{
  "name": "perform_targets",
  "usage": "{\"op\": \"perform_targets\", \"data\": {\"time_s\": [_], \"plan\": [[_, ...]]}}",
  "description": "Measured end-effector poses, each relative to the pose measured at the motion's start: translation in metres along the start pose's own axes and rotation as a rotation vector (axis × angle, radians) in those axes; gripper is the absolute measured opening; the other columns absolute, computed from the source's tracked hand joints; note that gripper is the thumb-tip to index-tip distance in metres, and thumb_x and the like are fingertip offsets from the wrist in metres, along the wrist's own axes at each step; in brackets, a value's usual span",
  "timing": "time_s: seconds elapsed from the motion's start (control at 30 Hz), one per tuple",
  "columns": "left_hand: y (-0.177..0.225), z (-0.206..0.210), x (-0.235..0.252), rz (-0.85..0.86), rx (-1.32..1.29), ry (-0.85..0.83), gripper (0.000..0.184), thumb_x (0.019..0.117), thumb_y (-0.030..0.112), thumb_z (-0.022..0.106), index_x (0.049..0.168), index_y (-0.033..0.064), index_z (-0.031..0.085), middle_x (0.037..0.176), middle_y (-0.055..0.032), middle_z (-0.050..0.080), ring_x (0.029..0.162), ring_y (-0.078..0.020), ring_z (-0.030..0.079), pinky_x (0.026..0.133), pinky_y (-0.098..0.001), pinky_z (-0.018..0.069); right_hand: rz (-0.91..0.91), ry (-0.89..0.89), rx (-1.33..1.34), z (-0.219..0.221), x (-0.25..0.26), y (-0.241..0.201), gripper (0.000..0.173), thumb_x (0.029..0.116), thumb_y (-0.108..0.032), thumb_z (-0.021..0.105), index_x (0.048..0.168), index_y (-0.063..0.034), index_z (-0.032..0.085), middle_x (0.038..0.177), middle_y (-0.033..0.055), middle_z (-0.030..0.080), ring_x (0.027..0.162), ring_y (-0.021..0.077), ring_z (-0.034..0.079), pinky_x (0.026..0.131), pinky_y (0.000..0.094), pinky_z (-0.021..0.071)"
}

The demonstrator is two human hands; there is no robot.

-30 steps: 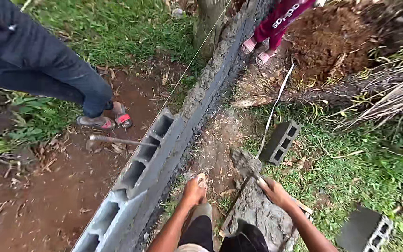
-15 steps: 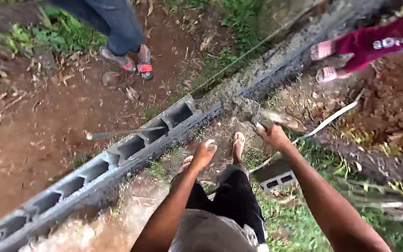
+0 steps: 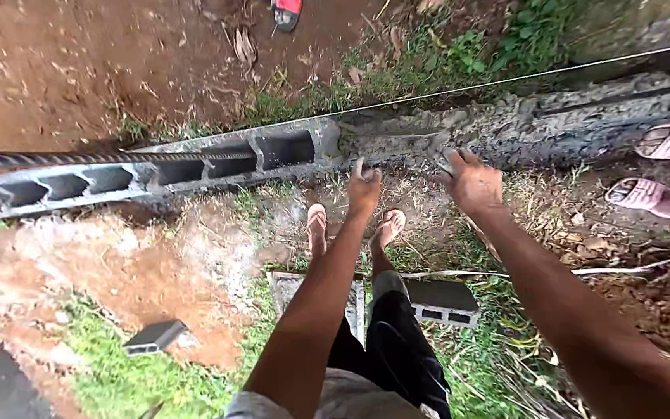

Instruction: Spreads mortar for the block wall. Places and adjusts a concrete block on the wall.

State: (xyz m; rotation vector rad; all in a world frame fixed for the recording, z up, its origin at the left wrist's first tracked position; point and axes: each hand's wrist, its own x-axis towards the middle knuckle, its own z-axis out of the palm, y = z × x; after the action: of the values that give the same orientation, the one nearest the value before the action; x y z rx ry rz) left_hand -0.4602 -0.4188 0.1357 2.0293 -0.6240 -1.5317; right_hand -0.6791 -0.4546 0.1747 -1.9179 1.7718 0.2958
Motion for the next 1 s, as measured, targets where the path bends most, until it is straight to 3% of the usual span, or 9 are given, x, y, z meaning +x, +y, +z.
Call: {"op": "perform_targets", "data": {"time_s": [0.03, 0.13, 0.27, 0.37, 0.5, 0.6, 0.73, 0.9, 1.0], "plan": [[0.0, 0.0, 0.004, 0.041, 0.068, 0.01, 0.062, 0.1023, 0.017, 0.061, 0.159, 0.0116, 0.036, 0.129, -0.016, 0.069, 0.112, -0.0265, 0.069, 0.098, -0.0467, 0.0561, 0.002, 0.022, 0.007, 0.002, -0.004, 0.009, 0.042, 0.1012, -0.025, 0.064, 0.14, -0.0104, 0.06, 0.132, 0.0252, 0.063, 0.106, 0.0516, 0.067, 0.076, 0.0729, 0.0531], [0.007, 0.003, 0.014, 0.138, 0.247, 0.049, 0.061, 0.1017, 0.019, 0.062, 0.158, 0.0137, 0.038, 0.128, -0.0134, 0.07, 0.113, -0.0263, 0.07, 0.098, -0.0485, 0.0566, 0.039, 0.039, 0.005, 0.0, -0.012, 0.027, 0.044, 0.101, -0.029, 0.065, 0.143, -0.0148, 0.06, 0.131, 0.0235, 0.064, 0.109, 0.0492, 0.067, 0.08, 0.0707, 0.0537], [0.015, 0.019, 0.025, 0.221, 0.388, 0.069, 0.049, 0.1022, 0.021, 0.062, 0.149, 0.0084, 0.053, 0.126, -0.0141, 0.07, 0.111, -0.0258, 0.07, 0.101, -0.0459, 0.0547, 0.041, 0.052, 0.044, -0.003, -0.019, 0.036, 0.047, 0.1009, -0.027, 0.065, 0.145, -0.0132, 0.058, 0.134, 0.0239, 0.063, 0.107, 0.0504, 0.067, 0.078, 0.0729, 0.0519], [0.026, 0.04, 0.024, 0.218, 0.478, 0.02, 0.046, 0.105, 0.023, 0.056, 0.148, 0.0077, 0.054, 0.135, -0.0145, 0.067, 0.121, -0.0285, 0.067, 0.108, -0.0482, 0.0504, 0.114, 0.033, 0.071, -0.007, -0.025, 0.045, 0.047, 0.1012, -0.029, 0.065, 0.145, -0.0133, 0.057, 0.135, 0.0227, 0.062, 0.103, 0.0501, 0.068, 0.076, 0.0732, 0.0522], [0.039, 0.049, 0.021, 0.221, 0.602, 0.009, 0.043, 0.1053, 0.022, 0.054, 0.147, 0.0106, 0.057, 0.133, -0.0163, 0.067, 0.118, -0.0324, 0.067, 0.105, -0.0525, 0.0513, 0.216, 0.062, 0.117, -0.015, -0.053, 0.052, 0.049, 0.1004, -0.034, 0.064, 0.146, -0.017, 0.057, 0.132, 0.0216, 0.064, 0.097, 0.0493, 0.069, 0.072, 0.073, 0.0521], [0.047, 0.049, 0.018, 0.226, 0.644, 0.067, 0.047, 0.105, 0.02, 0.052, 0.151, 0.0113, 0.051, 0.131, -0.0181, 0.068, 0.117, -0.0352, 0.068, 0.102, -0.0548, 0.0522, 0.25, 0.004, 0.136, -0.019, -0.061, 0.041, 0.049, 0.1009, -0.033, 0.065, 0.146, -0.0148, 0.056, 0.132, 0.0228, 0.064, 0.098, 0.0495, 0.069, 0.076, 0.0723, 0.0528], [0.045, 0.061, 0.026, 0.183, 0.793, -0.054, 0.048, 0.108, 0.023, 0.046, 0.155, 0.017, 0.047, 0.134, -0.0191, 0.066, 0.123, -0.0381, 0.064, 0.105, -0.0576, 0.0489, 0.254, -0.055, 0.138, -0.01, -0.057, 0.037, 0.049, 0.1023, -0.033, 0.063, 0.146, -0.0128, 0.055, 0.13, 0.0233, 0.064, 0.096, 0.0495, 0.069, 0.073, 0.072, 0.0534], [0.058, 0.046, 0.015, 0.252, 0.94, -0.104, 0.05, 0.1069, 0.023, 0.047, 0.157, 0.0185, 0.045, 0.117, -0.0234, 0.071, 0.109, -0.0438, 0.069, 0.092, -0.0629, 0.0533, 0.353, -0.05, 0.162, -0.017, -0.069, 0.031, 0.049, 0.1025, -0.032, 0.063, 0.146, -0.0101, 0.055, 0.132, 0.0253, 0.063, 0.101, 0.0497, 0.068, 0.08, 0.0724, 0.052], [0.053, 0.03, 0.019, 0.179, 0.981, -0.075, 0.053, 0.1076, 0.027, 0.046, 0.159, 0.0155, 0.039, 0.118, -0.0261, 0.07, 0.109, -0.0461, 0.068, 0.093, -0.0654, 0.052, 0.382, -0.087, 0.193, -0.013, -0.064, 0.016, 0.046, 0.1031, -0.032, 0.062, 0.142, -0.0074, 0.056, 0.131, 0.0251, 0.064, 0.1, 0.0493, 0.069, 0.079, 0.0705, 0.0541]]}}
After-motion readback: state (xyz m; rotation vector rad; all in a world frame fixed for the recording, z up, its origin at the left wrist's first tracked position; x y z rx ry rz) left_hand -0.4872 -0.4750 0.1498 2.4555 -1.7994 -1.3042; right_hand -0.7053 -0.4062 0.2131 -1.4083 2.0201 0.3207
